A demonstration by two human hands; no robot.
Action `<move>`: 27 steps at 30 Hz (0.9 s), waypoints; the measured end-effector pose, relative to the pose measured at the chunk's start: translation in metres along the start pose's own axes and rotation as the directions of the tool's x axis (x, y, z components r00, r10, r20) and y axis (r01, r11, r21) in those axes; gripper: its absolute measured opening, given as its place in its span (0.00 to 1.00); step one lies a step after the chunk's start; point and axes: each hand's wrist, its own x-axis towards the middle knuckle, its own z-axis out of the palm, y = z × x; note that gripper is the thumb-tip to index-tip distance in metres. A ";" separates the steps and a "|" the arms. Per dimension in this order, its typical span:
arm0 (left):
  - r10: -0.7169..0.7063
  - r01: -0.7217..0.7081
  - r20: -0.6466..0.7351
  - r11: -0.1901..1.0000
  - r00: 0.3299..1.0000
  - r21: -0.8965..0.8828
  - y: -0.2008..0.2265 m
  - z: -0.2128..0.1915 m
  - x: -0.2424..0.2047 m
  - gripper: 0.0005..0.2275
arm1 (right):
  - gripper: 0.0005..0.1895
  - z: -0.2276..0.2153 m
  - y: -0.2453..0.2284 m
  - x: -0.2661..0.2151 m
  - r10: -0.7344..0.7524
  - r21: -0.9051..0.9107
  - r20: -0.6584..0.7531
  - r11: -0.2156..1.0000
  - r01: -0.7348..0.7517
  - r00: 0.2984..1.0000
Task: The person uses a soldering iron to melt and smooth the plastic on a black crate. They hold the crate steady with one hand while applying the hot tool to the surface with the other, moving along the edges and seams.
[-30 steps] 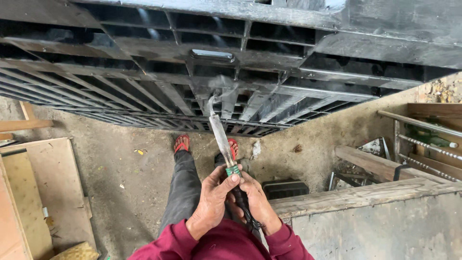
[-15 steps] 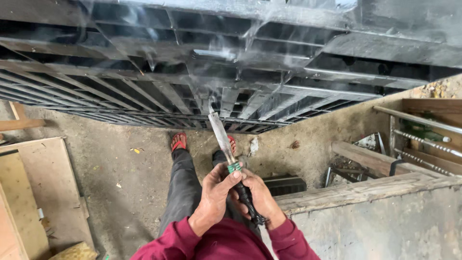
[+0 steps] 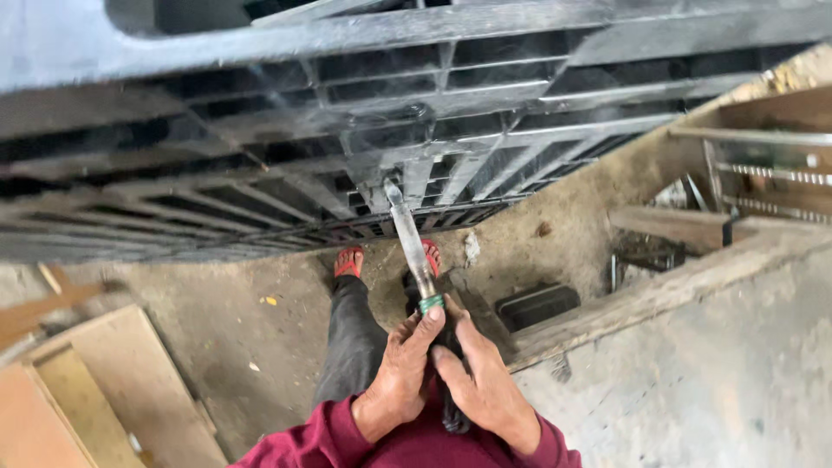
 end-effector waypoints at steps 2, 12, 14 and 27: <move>-0.096 0.096 -0.020 0.995 0.995 -0.002 0.013 -0.006 -0.002 0.15 | 0.34 0.016 0.001 -0.007 -0.081 -0.086 -0.055 0.993 0.076 0.995; -0.149 0.099 0.018 0.735 0.989 0.671 0.068 -0.086 0.007 0.22 | 0.42 0.098 -0.021 -0.003 0.369 0.866 -0.032 0.475 -0.159 0.929; 0.095 -0.359 0.589 0.865 0.803 0.350 0.099 -0.076 0.010 0.23 | 0.42 0.105 -0.032 -0.003 0.374 0.898 -0.058 0.424 -0.115 0.926; 0.154 -0.250 0.922 -0.934 0.356 0.253 0.200 -0.013 0.016 0.22 | 0.45 0.121 -0.039 -0.007 0.435 0.810 -0.061 0.547 -0.210 0.898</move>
